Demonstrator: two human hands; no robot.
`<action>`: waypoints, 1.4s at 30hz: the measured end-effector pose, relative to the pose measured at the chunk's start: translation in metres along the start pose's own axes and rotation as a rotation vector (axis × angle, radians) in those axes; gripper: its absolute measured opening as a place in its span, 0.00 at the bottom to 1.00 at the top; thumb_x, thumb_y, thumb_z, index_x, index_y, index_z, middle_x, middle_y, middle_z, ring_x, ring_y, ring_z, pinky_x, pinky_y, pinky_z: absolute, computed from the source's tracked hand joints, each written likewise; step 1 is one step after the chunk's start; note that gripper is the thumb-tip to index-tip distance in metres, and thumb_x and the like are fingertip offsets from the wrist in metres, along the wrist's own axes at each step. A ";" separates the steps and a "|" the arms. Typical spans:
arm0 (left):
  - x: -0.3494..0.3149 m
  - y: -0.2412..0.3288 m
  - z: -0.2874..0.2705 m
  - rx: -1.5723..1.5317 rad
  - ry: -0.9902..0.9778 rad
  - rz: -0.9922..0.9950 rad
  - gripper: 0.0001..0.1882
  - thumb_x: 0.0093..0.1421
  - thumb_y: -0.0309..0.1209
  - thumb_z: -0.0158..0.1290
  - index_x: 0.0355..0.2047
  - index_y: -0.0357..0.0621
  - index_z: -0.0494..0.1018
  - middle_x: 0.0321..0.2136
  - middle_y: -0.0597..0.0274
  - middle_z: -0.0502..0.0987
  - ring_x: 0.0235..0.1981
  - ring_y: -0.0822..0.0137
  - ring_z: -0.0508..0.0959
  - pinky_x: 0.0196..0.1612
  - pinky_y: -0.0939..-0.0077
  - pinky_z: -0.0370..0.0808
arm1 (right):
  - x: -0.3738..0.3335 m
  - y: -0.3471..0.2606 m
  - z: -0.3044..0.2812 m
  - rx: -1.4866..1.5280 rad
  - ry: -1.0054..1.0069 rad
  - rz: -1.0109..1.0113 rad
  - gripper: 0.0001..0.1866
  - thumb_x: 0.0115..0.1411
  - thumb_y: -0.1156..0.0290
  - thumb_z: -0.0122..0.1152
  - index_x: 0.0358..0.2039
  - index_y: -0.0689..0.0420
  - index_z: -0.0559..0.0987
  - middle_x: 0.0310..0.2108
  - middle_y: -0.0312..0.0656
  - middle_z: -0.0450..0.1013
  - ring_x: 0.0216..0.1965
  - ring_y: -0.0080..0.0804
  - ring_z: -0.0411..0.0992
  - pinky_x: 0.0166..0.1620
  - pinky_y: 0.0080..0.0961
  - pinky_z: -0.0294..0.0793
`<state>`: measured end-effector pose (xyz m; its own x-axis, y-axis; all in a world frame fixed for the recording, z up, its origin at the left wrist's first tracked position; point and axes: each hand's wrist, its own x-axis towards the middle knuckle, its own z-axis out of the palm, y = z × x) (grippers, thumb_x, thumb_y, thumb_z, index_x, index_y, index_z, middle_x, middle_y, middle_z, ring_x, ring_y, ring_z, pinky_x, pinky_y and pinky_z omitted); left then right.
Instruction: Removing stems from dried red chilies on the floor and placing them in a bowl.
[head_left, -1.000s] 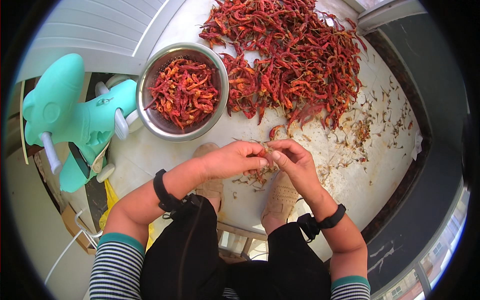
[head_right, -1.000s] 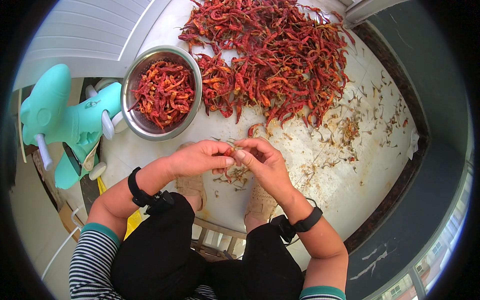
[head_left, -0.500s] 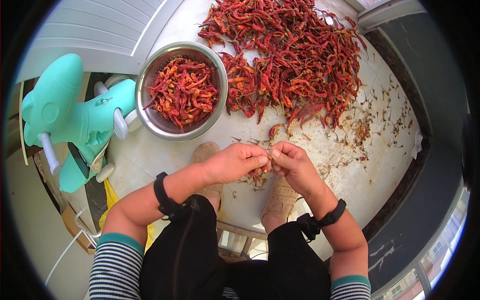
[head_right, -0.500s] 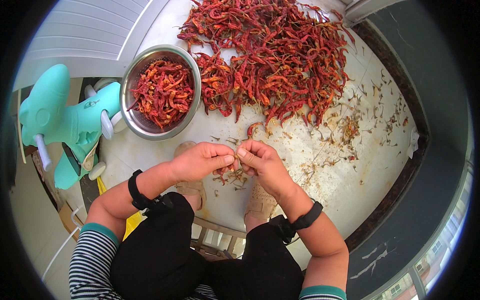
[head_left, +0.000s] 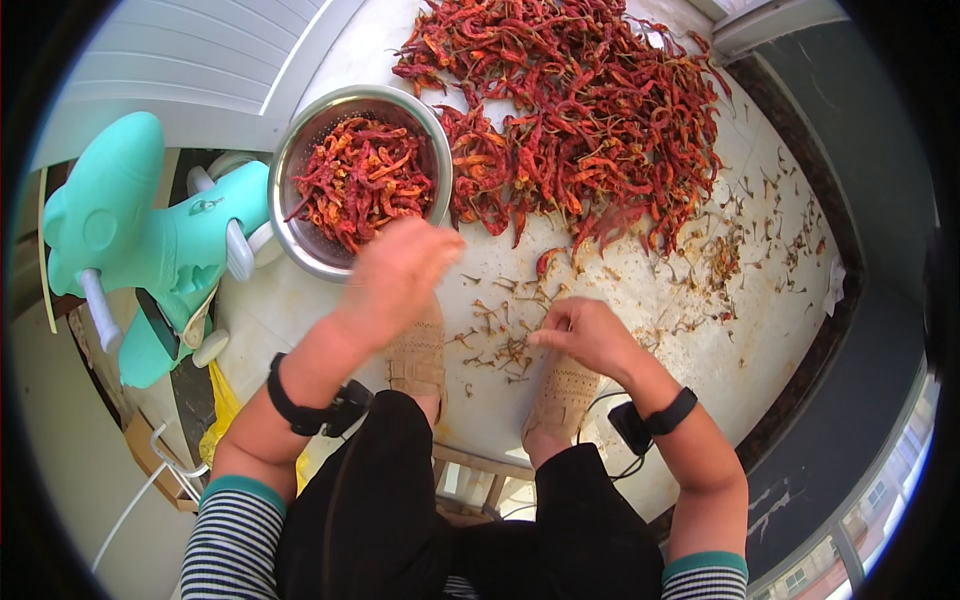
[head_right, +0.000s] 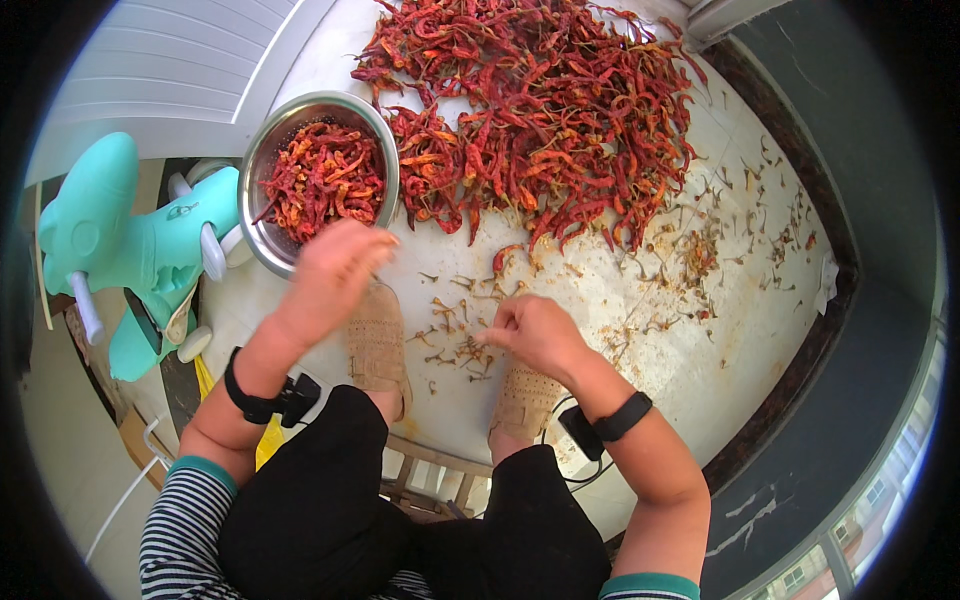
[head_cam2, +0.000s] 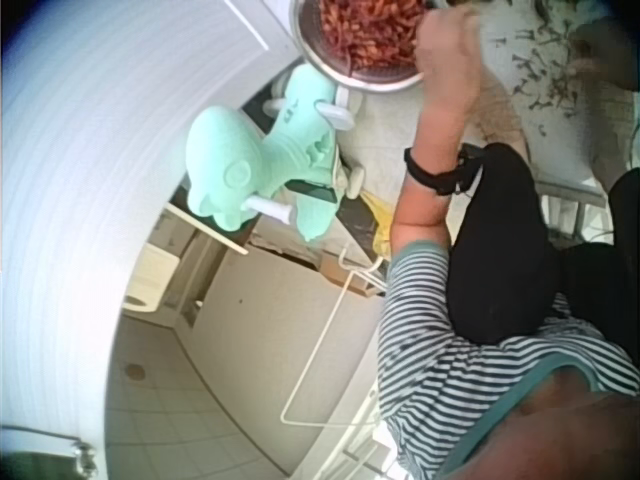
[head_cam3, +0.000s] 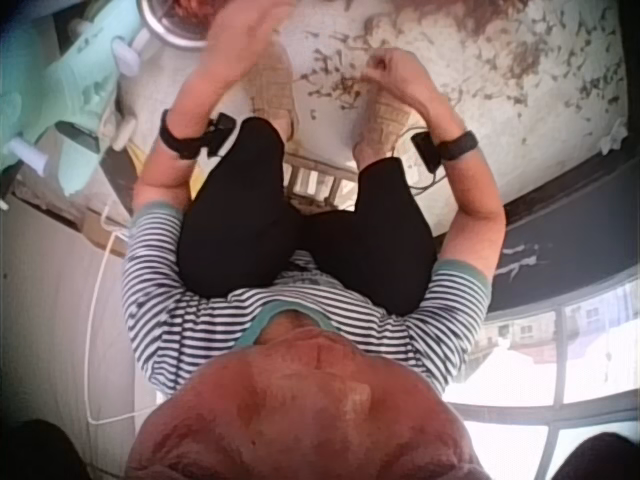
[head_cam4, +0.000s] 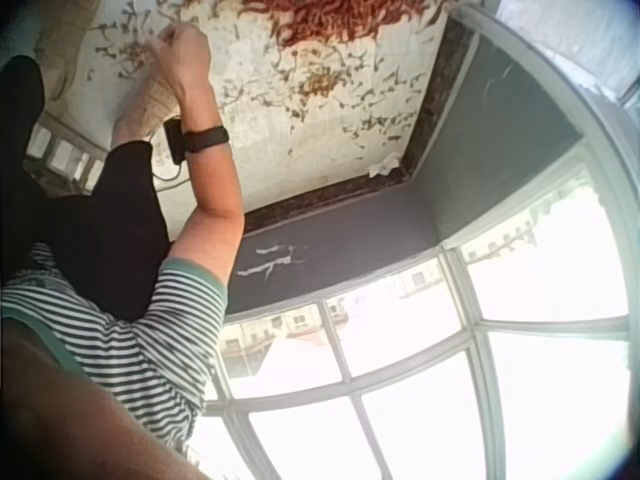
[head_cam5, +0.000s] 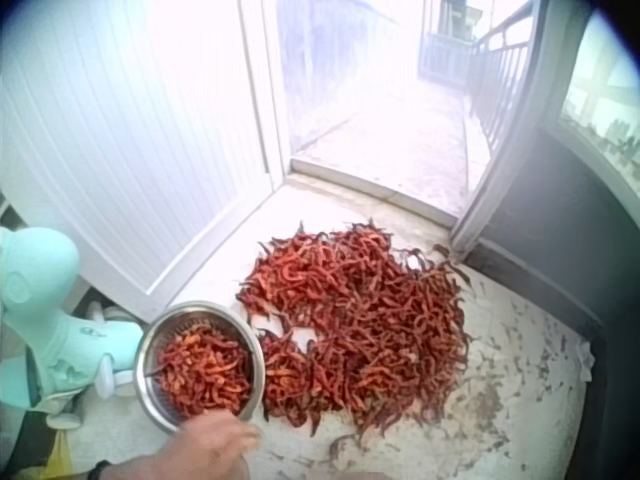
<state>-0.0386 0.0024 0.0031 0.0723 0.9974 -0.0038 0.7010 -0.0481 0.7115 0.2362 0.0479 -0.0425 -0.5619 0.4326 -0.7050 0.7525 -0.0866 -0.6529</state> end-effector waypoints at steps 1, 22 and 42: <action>0.004 -0.003 -0.012 0.061 0.074 -0.044 0.07 0.60 0.25 0.55 0.38 0.37 0.78 0.31 0.54 0.77 0.32 0.57 0.77 0.38 0.69 0.74 | 0.004 0.009 0.000 -0.142 0.103 -0.119 0.09 0.53 0.66 0.68 0.28 0.57 0.78 0.27 0.44 0.72 0.29 0.42 0.72 0.34 0.34 0.72; -0.012 0.010 0.015 -0.443 -0.258 -0.431 0.17 0.64 0.28 0.52 0.52 0.37 0.71 0.45 0.57 0.76 0.44 0.65 0.77 0.49 0.71 0.73 | 0.024 -0.007 0.002 0.609 0.165 -0.143 0.13 0.58 0.71 0.66 0.44 0.55 0.78 0.37 0.31 0.73 0.34 0.19 0.70 0.39 0.20 0.71; -0.013 0.016 0.048 -1.107 -0.452 -0.678 0.11 0.63 0.29 0.56 0.45 0.39 0.73 0.36 0.67 0.77 0.36 0.77 0.76 0.40 0.79 0.76 | -0.009 -0.034 0.014 0.914 0.158 -0.163 0.08 0.64 0.68 0.62 0.39 0.58 0.79 0.27 0.27 0.72 0.29 0.12 0.66 0.32 0.13 0.65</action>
<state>0.0057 -0.0140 -0.0195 0.3174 0.6938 -0.6465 -0.2196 0.7170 0.6616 0.2114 0.0342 -0.0179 -0.5326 0.6124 -0.5842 0.0699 -0.6560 -0.7515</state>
